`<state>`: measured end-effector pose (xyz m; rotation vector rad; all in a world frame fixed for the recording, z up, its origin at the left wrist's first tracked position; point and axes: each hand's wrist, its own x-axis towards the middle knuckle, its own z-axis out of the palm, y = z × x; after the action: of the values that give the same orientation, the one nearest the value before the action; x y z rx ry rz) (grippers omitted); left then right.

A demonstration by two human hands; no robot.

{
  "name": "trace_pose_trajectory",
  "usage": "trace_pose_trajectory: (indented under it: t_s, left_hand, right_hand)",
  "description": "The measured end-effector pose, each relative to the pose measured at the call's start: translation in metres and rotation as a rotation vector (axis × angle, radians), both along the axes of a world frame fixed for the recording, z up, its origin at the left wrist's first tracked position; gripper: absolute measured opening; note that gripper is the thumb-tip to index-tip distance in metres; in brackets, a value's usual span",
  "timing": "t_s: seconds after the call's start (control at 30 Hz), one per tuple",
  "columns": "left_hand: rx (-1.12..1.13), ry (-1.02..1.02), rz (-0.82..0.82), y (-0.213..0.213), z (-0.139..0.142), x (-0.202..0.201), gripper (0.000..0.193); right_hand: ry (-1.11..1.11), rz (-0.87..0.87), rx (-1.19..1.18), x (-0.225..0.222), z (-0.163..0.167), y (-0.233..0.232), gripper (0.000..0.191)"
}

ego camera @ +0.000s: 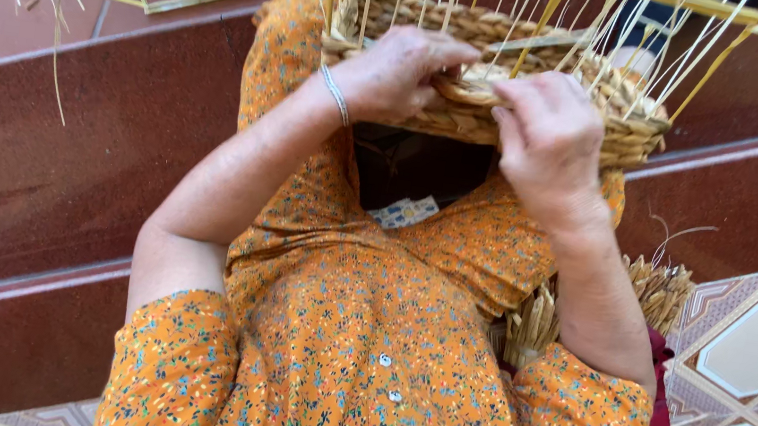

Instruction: The person weaves a basket by hand, interlacing dried plant fibers through a pre-formed frame. They repeatedly pull strands through the weave, tighten them, and adjust the basket's position on their lap.

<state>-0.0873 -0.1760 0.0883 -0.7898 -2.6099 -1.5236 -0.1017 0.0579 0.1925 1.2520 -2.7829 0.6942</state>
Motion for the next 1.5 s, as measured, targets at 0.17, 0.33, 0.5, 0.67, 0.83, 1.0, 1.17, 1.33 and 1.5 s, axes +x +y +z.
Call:
trace_pose_trajectory:
  t_s: [0.17,0.33,0.5,0.67,0.83,1.0,1.17,1.33,1.5]
  left_hand:
    - [-0.018,0.005,0.044,0.011,-0.012,0.002,0.037]
    - [-0.162,-0.185,-0.007,0.017,-0.004,0.002,0.018]
    - [-0.109,-0.080,0.036,0.018,0.008,0.002,0.044]
    - [0.104,-0.275,0.028,0.005,0.003,0.004,0.036]
    - [-0.041,-0.133,0.087,0.015,-0.003,0.007,0.019]
    - [0.018,-0.233,0.128,0.014,-0.001,0.005,0.018]
    - [0.088,-0.331,0.169,0.015,-0.001,0.008,0.027]
    - [-0.033,-0.066,0.173,0.020,-0.008,0.008,0.035]
    - [0.220,-0.395,0.218,0.023,-0.010,0.008,0.032]
  right_hand:
    - [0.433,0.056,0.215,-0.014,-0.005,-0.015,0.013]
    - [-0.558,-0.127,0.405,-0.065,-0.002,0.001,0.015]
    - [-1.172,-0.185,0.098,-0.087,-0.021,0.022,0.018]
    - [-1.190,-0.224,-0.163,-0.073,-0.036,0.030,0.022]
    - [-0.101,-0.109,-0.072,-0.042,-0.037,0.032,0.035]
    - [0.255,-0.307,-0.195,-0.004,-0.044,0.030,0.025]
    - [0.163,-0.087,-0.103,0.032,-0.058,0.015,0.034]
    - [0.069,-0.167,-0.247,0.033,-0.071,0.000,0.021]
    - [0.027,-0.166,-0.197,0.038,-0.069,0.000,0.022]
